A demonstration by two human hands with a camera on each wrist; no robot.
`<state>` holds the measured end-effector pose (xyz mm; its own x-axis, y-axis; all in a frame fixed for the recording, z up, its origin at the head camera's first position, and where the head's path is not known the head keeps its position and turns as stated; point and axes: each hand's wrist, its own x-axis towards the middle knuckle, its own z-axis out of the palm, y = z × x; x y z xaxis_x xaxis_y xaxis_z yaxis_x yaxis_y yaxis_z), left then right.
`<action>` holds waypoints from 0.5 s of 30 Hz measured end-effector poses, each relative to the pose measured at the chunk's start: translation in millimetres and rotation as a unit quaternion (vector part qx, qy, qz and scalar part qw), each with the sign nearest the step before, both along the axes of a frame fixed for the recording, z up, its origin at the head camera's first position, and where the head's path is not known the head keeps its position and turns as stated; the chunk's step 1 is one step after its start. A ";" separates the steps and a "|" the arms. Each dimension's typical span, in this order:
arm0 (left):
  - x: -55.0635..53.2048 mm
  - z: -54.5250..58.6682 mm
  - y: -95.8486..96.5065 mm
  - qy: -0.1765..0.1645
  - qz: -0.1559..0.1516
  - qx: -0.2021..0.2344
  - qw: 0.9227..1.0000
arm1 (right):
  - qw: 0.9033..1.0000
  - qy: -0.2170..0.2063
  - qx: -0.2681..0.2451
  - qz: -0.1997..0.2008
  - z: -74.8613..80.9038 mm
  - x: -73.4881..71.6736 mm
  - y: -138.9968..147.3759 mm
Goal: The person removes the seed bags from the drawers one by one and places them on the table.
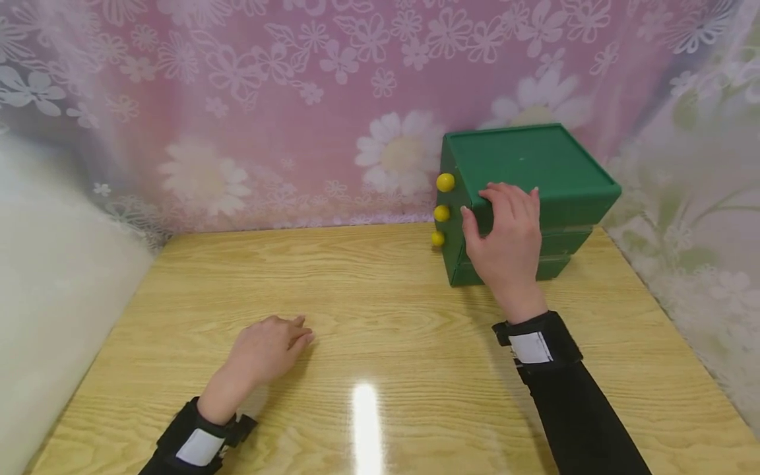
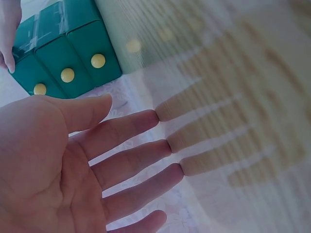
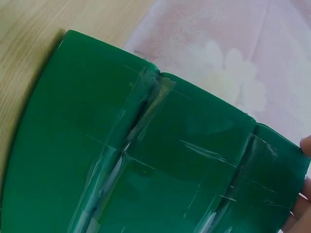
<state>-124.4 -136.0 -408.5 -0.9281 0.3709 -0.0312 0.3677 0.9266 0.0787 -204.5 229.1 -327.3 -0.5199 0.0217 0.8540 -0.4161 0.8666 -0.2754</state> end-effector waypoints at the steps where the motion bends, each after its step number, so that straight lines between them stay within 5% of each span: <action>1: -0.1 0.0 -0.1 -0.002 0.000 0.000 1.000 | 1.000 0.004 -0.001 0.004 -0.6 0.9 -0.6; 15: -2.8 0.5 2.2 -0.001 0.003 0.004 1.000 | 0.998 0.057 -0.006 0.034 -8.2 12.6 -6.0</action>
<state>-127.1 -133.7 -408.0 -0.9305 0.3650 -0.0299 0.3614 0.9284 0.0860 -192.0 223.1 -335.5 -0.4193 -0.0008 0.9079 -0.5038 0.8321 -0.2319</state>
